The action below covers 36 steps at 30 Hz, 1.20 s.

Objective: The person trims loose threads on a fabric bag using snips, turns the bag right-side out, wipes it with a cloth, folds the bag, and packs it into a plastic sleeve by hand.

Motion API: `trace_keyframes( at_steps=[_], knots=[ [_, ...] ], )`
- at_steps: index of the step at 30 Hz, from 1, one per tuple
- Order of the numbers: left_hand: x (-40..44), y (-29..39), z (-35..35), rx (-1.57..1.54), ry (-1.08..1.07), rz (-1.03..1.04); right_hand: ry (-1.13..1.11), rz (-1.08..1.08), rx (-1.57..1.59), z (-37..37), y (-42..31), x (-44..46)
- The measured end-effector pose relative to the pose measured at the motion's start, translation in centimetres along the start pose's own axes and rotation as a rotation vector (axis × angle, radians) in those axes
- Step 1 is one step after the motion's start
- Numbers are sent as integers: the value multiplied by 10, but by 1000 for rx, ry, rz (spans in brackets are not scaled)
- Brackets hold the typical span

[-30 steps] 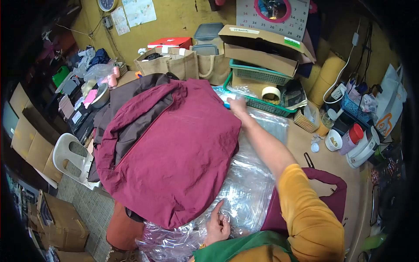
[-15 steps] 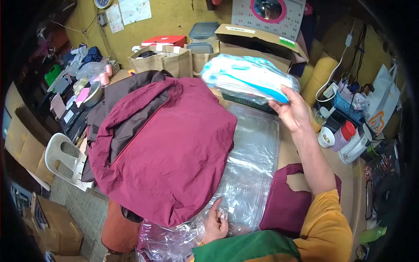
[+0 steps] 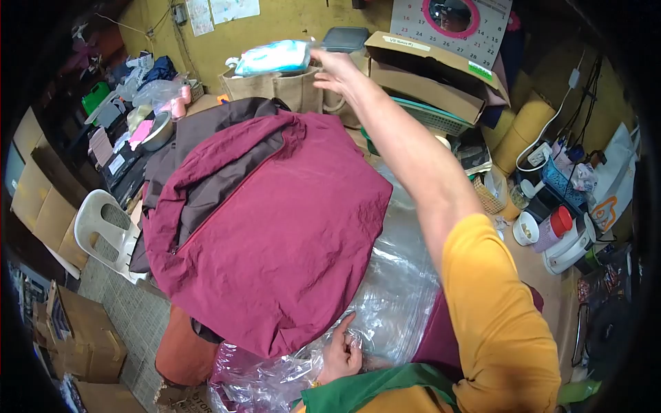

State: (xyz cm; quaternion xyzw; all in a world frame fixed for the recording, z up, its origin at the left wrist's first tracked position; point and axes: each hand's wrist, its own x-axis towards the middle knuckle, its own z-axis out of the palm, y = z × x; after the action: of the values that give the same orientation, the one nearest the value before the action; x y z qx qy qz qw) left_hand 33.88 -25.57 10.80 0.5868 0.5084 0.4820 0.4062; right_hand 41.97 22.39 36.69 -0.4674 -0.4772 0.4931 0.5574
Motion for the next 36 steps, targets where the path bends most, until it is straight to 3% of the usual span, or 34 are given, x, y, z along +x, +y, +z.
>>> trace_keyframes(
  at_steps=[2, 5, 6, 8, 11, 12, 13, 14, 17, 18, 20, 21, 23, 26, 27, 29, 30, 31, 32, 33, 35, 36],
  knots=[
    [-1, -3, 1, -16, -8, -8, -266, -121, -173, -32, 13, -34],
    [1, 2, 0, -13, -15, -13, -522, -286, -415, -84, -4, -158],
    [2, 2, 0, -17, -7, 19, -700, -285, -283, -106, 1, -193],
    [2, -6, 3, -17, 27, 94, -792, -90, -238, -146, 5, -272],
    [6, 2, 5, -15, 25, 139, -835, 250, -82, -194, 41, -387],
    [5, 14, 7, -16, 12, 130, -833, 403, -193, -204, 47, -417],
    [4, 29, 9, -18, 1, 125, -853, 420, -245, -211, 61, -443],
    [0, 51, 10, 113, -21, 209, -804, 437, -279, -212, 71, -466],
    [-26, 95, 35, 152, -225, 427, -499, 697, 249, -218, 110, -513],
    [-28, 107, 46, 144, -268, 711, -478, 699, 260, -225, 130, -520],
    [-39, 111, 71, 165, -396, 754, -393, 513, 345, -240, 161, -532],
    [-46, 109, 83, 192, -501, 796, -376, 514, 348, -244, 155, -540],
    [-63, 108, 98, 246, -620, 758, -254, 284, 190, -252, 133, -547],
    [-69, 164, 92, 324, -1151, 308, 64, 146, 107, -279, 119, -563],
    [-68, 181, 85, 322, -1159, 314, 97, 146, -154, -294, 113, -568],
    [-64, 206, 75, 4, -1076, 568, 187, -41, -313, -307, 112, -580],
    [-58, 218, 71, 149, -895, 687, 194, -46, -314, -308, 107, -584],
    [-51, 227, 71, 286, -704, 792, 129, -214, -364, -305, 96, -591],
    [-43, 228, 76, 531, -595, 768, 65, -380, -410, -302, 85, -598],
    [-38, 219, 86, 695, -468, 800, 72, -381, -414, -299, 70, -606],
    [-14, 224, 84, 862, -1016, 444, 57, -392, -524, -297, 40, -617],
    [-7, 222, 81, 864, -1016, 454, 126, -387, -706, -304, 33, -620]
  ],
)
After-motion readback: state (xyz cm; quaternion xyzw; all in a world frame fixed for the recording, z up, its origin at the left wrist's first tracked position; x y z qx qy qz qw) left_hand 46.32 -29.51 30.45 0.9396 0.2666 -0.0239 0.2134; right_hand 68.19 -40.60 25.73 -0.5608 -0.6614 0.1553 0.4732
